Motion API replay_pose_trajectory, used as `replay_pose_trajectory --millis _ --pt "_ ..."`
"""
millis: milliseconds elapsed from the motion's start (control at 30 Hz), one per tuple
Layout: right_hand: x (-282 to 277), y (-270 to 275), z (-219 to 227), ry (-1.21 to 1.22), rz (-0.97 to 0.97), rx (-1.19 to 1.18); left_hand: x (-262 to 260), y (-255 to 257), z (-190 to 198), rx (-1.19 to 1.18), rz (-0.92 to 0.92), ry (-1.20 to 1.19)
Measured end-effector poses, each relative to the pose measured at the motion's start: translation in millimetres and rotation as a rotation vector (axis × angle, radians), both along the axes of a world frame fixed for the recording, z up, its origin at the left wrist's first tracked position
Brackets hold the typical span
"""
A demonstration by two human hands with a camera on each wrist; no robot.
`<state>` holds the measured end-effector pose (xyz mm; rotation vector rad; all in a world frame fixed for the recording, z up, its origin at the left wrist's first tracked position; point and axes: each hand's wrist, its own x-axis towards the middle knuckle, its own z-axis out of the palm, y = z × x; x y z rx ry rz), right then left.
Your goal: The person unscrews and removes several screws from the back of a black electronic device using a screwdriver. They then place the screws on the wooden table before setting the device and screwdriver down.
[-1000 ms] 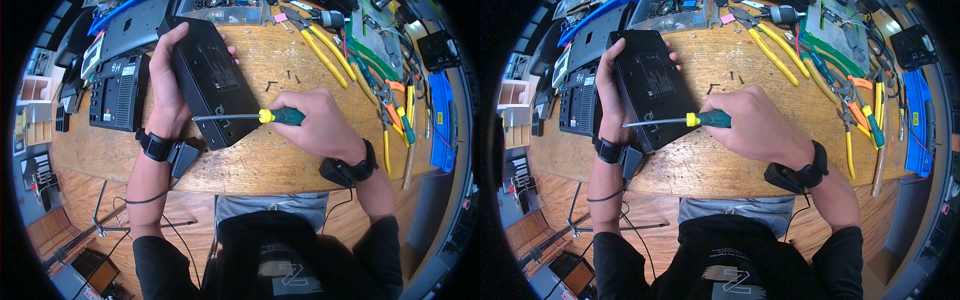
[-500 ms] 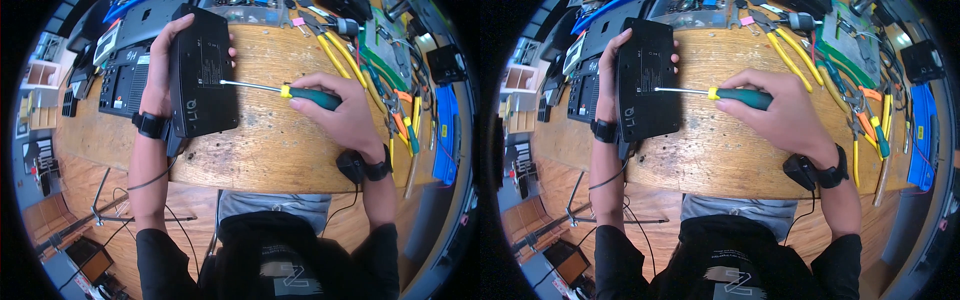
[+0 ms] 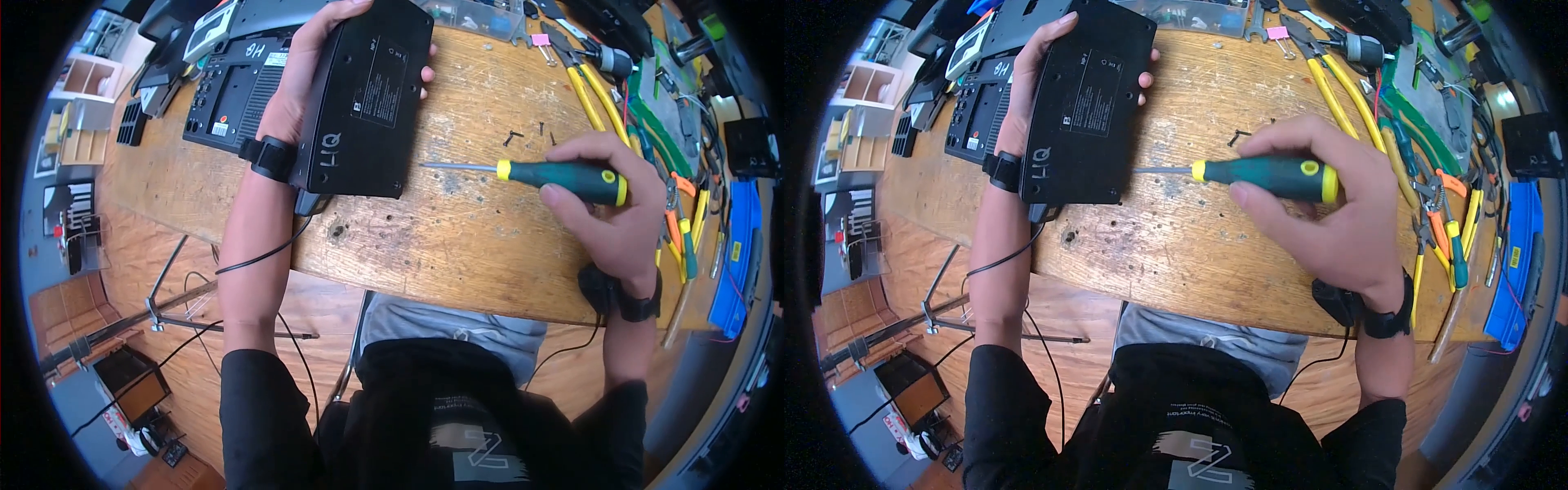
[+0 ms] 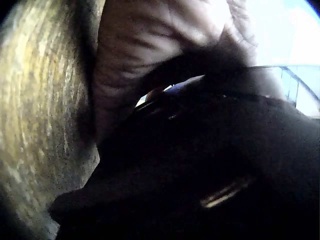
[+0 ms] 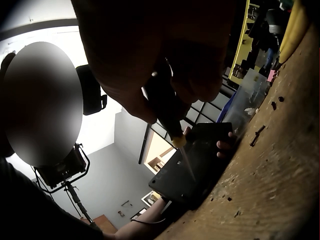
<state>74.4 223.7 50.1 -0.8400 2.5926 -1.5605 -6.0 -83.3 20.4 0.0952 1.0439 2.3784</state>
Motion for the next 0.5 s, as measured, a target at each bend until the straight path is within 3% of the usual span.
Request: replay_pose_trajectory --millis 233,500 --pt "2.6 -4.3 -3.3 0.313 0.151 -0.016 -6.7 -6.9 -8.0 0.056 -0.041 -0.042" --pt "5.2 -8.6 -7.0 0.328 0.16 -0.072 -7.4 -9.1 -8.9 0.03 -0.037 -0.031"
